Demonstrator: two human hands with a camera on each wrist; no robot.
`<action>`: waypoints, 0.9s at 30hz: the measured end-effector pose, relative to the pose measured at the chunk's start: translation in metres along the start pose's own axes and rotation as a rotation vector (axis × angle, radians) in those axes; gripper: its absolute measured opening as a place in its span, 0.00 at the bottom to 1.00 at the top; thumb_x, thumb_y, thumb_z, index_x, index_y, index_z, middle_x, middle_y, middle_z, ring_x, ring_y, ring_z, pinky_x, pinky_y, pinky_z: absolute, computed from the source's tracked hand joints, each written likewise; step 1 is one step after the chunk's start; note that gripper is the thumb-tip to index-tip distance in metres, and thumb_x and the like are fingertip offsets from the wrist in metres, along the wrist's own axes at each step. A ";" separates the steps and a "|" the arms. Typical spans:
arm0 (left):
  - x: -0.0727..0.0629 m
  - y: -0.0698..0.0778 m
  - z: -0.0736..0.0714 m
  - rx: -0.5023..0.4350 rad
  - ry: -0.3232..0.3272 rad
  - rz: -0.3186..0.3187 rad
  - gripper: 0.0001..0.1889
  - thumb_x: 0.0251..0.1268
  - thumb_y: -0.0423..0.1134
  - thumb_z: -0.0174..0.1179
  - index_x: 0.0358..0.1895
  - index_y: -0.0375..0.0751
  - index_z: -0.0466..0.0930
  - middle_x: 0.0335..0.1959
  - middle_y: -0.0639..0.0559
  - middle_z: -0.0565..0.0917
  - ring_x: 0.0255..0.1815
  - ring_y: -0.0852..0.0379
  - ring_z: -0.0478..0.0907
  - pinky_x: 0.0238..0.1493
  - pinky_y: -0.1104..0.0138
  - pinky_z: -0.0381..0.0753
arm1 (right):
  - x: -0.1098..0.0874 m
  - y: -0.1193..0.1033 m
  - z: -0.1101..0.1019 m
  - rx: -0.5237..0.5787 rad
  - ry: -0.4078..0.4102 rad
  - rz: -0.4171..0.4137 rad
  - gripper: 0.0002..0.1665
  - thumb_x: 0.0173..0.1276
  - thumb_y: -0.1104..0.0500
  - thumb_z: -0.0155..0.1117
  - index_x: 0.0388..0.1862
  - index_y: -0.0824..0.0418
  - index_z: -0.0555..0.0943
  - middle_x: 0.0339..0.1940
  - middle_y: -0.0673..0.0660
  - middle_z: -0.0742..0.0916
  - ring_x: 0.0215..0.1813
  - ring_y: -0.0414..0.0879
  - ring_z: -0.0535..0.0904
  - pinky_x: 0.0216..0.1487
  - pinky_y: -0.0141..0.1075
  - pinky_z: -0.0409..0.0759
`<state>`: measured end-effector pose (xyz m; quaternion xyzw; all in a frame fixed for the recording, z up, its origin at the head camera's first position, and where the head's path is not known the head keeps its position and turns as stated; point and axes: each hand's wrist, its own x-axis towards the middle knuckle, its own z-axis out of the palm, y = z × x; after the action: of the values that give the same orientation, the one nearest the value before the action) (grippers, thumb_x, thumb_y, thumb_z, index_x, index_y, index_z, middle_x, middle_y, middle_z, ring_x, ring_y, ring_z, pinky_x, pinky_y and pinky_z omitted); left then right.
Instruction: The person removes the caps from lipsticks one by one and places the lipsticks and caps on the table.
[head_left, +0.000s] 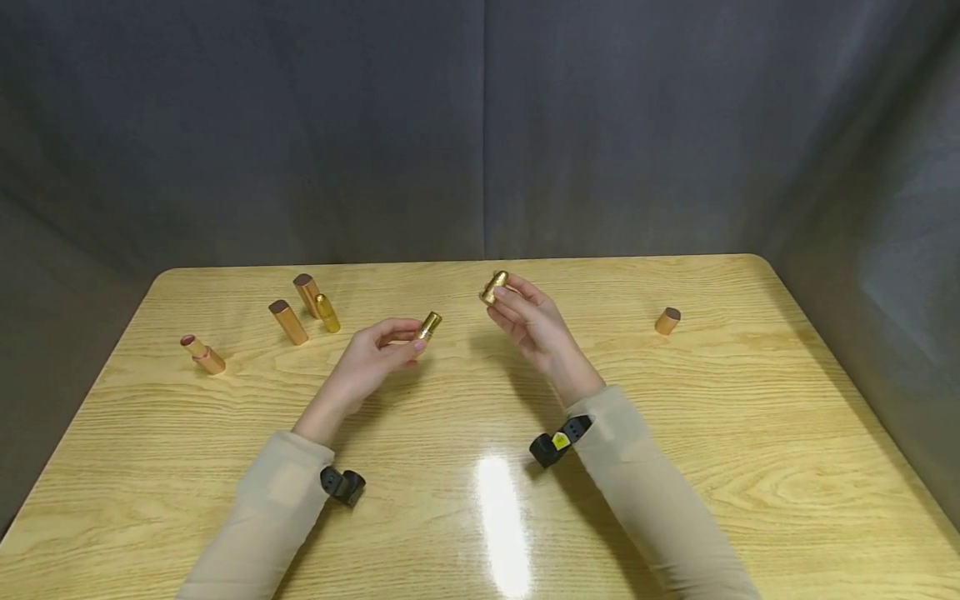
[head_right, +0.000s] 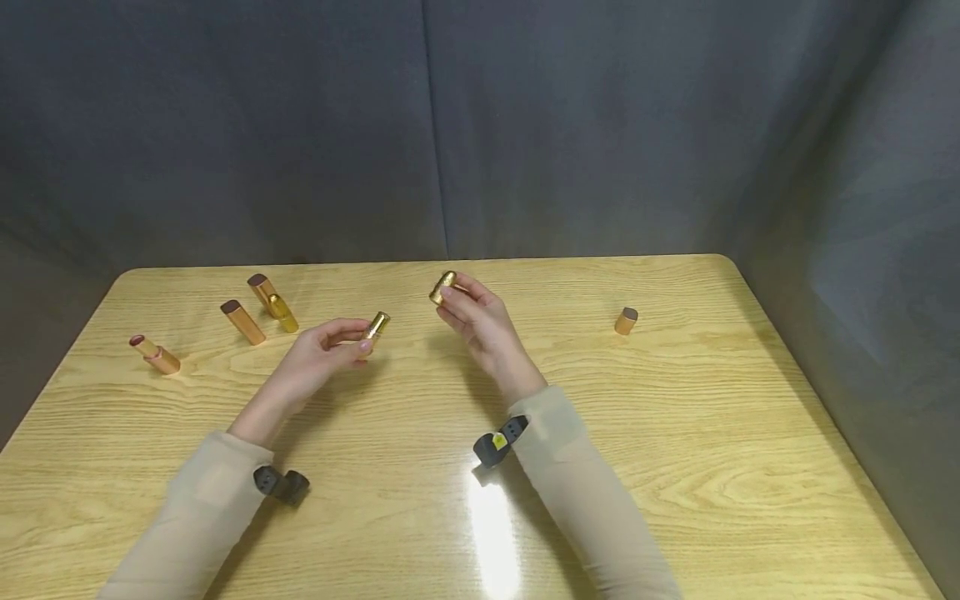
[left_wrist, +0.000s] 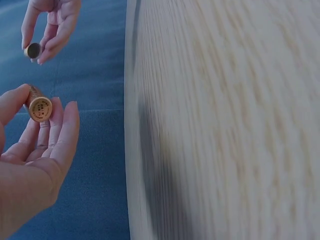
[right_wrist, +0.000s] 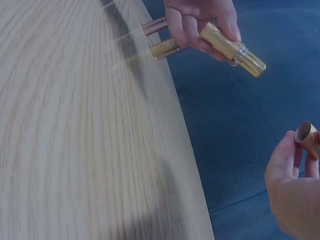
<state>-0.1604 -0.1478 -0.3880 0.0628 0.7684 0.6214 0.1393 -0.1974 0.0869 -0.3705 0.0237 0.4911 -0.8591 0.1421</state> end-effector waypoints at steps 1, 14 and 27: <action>0.000 0.000 -0.001 -0.002 -0.001 -0.002 0.24 0.70 0.37 0.56 0.65 0.30 0.67 0.59 0.33 0.73 0.58 0.39 0.76 0.57 0.55 0.80 | 0.000 0.000 -0.001 -0.002 -0.001 0.000 0.12 0.73 0.69 0.47 0.48 0.56 0.74 0.33 0.45 0.87 0.38 0.35 0.85 0.44 0.24 0.82; -0.006 0.000 -0.020 0.035 0.023 -0.027 0.27 0.69 0.39 0.56 0.68 0.34 0.65 0.64 0.36 0.69 0.55 0.46 0.79 0.57 0.60 0.80 | -0.002 -0.008 -0.012 -0.036 -0.030 0.007 0.18 0.74 0.65 0.47 0.60 0.62 0.69 0.40 0.47 0.86 0.41 0.36 0.85 0.46 0.25 0.81; -0.017 0.002 -0.043 0.011 0.079 -0.030 0.27 0.70 0.37 0.55 0.67 0.29 0.62 0.59 0.40 0.67 0.44 0.73 0.78 0.50 0.72 0.82 | -0.004 -0.017 -0.022 -0.060 -0.005 0.000 0.15 0.71 0.71 0.48 0.47 0.53 0.73 0.37 0.46 0.82 0.38 0.36 0.82 0.45 0.26 0.81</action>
<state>-0.1565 -0.1924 -0.3759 0.0277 0.7775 0.6172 0.1178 -0.2006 0.1145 -0.3672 0.0174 0.5162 -0.8441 0.1442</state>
